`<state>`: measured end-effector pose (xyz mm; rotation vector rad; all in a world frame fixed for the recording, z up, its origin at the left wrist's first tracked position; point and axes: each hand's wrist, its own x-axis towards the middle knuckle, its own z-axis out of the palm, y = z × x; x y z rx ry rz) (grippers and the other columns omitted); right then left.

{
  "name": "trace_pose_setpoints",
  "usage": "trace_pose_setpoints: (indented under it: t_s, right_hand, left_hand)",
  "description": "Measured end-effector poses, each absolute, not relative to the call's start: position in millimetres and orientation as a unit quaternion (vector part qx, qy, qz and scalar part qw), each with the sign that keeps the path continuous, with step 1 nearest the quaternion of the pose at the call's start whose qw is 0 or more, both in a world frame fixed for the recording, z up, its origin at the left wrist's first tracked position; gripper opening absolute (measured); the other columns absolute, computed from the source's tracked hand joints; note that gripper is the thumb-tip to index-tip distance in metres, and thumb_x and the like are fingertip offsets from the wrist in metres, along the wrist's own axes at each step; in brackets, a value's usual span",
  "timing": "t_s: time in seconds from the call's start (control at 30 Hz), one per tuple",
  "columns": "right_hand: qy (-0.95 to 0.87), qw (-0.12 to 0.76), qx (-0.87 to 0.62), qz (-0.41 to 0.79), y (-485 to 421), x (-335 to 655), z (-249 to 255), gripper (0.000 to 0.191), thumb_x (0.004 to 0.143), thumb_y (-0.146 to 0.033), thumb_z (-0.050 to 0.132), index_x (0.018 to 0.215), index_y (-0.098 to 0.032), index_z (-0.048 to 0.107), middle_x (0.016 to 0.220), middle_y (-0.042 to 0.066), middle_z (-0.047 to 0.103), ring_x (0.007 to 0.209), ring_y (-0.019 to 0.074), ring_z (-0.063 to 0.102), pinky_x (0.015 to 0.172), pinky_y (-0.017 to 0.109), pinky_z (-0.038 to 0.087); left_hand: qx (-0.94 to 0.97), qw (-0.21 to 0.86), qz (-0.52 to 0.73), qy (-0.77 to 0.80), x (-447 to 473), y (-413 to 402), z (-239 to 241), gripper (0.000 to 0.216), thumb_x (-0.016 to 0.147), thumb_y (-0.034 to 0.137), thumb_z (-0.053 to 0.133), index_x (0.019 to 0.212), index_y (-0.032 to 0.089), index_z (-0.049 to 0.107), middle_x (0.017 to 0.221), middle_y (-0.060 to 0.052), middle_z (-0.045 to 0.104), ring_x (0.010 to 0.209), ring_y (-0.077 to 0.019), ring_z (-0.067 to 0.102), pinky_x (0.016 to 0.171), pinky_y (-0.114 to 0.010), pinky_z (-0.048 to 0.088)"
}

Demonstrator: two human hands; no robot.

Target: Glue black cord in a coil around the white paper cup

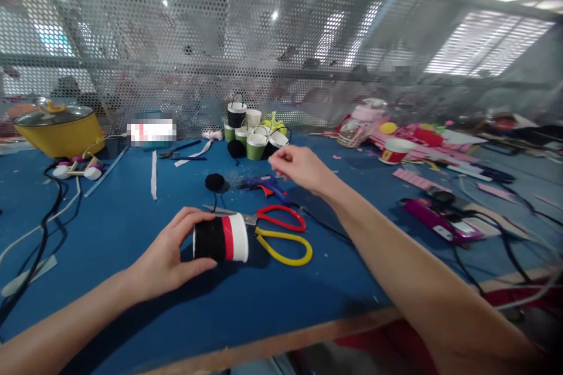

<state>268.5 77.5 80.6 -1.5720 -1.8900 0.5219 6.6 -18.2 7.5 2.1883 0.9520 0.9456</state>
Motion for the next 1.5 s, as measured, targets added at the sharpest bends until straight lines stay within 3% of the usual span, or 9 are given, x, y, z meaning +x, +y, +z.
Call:
trace_pose_setpoints:
  t_s: [0.17,0.3,0.5,0.67,0.8,1.1,1.2,1.37,1.5]
  right_hand:
    - [-0.76,0.232,-0.568,0.214,71.3,248.0,60.6,0.007,0.08,-0.022,0.053,0.078,-0.017,0.057,0.073,0.004,0.064,0.067,0.0138,0.059,0.061,0.024,0.045]
    - [-0.781,0.099,-0.454,0.418,79.2,193.8,54.5,0.044,0.09,-0.048,0.027,0.107,-0.014,0.049,0.076,0.007,0.067,0.059,0.0131,0.061,0.054,0.024,0.047]
    - [-0.81,0.219,-0.512,0.186,123.5,158.2,70.4,0.045,0.089,-0.048,0.032,0.111,-0.014,0.05,0.11,0.015,0.059,0.101,0.023,0.054,0.08,0.03,0.04]
    - [-0.79,0.212,-0.561,0.127,126.6,197.0,81.5,0.039,0.091,-0.038,0.026,0.084,-0.015,0.057,0.083,0.009,0.063,0.076,0.0173,0.059,0.064,0.025,0.039]
    - [-0.764,0.165,-0.619,0.079,108.3,248.7,71.6,0.02,0.08,-0.022,0.046,0.062,-0.017,0.053,0.065,0.007,0.058,0.066,0.0189,0.056,0.058,0.027,0.035]
    - [-0.738,0.099,-0.657,0.12,91.5,278.9,26.3,0.012,0.061,-0.01,0.059,0.057,-0.018,0.05,0.066,0.008,0.058,0.065,0.0204,0.055,0.057,0.029,0.038]
    - [-0.716,0.12,-0.67,0.156,89.7,279.9,29.7,0.01,0.065,-0.01,0.056,0.074,-0.014,0.056,0.065,0.008,0.06,0.062,0.0194,0.057,0.055,0.029,0.041]
    - [-0.694,0.197,-0.66,0.211,66.4,286.7,54.2,0.036,0.073,-0.017,0.052,0.108,-0.011,0.049,0.086,0.01,0.064,0.07,0.0164,0.06,0.06,0.026,0.046]
    - [-0.722,0.272,-0.549,0.321,40.6,278.2,71.4,0.023,0.075,-0.036,0.055,0.087,-0.015,0.055,0.077,0.005,0.062,0.067,0.0151,0.058,0.058,0.025,0.045]
  left_hand:
    - [0.794,0.331,0.367,0.354,8.5,-17.3,4.4,0.046,0.074,0.022,0.063,0.116,0.024,0.045,0.11,-0.007,0.049,0.102,-0.0221,0.053,0.088,-0.038,0.047]
    - [0.792,0.34,0.361,0.357,8.5,-18.8,5.2,0.046,0.074,0.024,0.064,0.116,0.024,0.045,0.11,-0.007,0.049,0.102,-0.022,0.053,0.088,-0.038,0.047]
    - [0.783,0.365,0.369,0.343,9.9,-17.5,6.8,0.045,0.074,0.024,0.064,0.115,0.024,0.046,0.109,-0.008,0.05,0.102,-0.0225,0.053,0.087,-0.039,0.047]
    - [0.759,0.391,0.39,0.345,10.5,-14.6,5.5,0.045,0.074,0.022,0.064,0.115,0.024,0.046,0.109,-0.008,0.051,0.101,-0.0223,0.054,0.088,-0.04,0.047]
    - [0.752,0.399,0.392,0.349,10.0,-14.6,5.6,0.045,0.073,0.021,0.063,0.114,0.024,0.046,0.11,-0.008,0.052,0.103,-0.0226,0.053,0.09,-0.042,0.044]
    - [0.719,0.389,0.421,0.393,4.1,-7.3,2.5,0.044,0.073,0.023,0.062,0.113,0.021,0.045,0.103,-0.006,0.053,0.095,-0.02,0.056,0.086,-0.039,0.047]
    - [0.732,0.343,0.424,0.409,-0.2,-5.1,3.3,0.043,0.074,0.023,0.061,0.113,0.021,0.045,0.105,-0.006,0.05,0.096,-0.0197,0.054,0.085,-0.038,0.046]
    - [0.782,0.25,0.39,0.417,-5.1,-4.4,6.4,0.045,0.075,0.022,0.061,0.115,0.026,0.042,0.111,-0.006,0.047,0.102,-0.0207,0.051,0.087,-0.037,0.045]
    - [0.819,0.205,0.363,0.393,-3.8,-5.4,10.1,0.044,0.076,0.023,0.06,0.116,0.025,0.042,0.116,-0.007,0.047,0.107,-0.0223,0.049,0.092,-0.037,0.043]
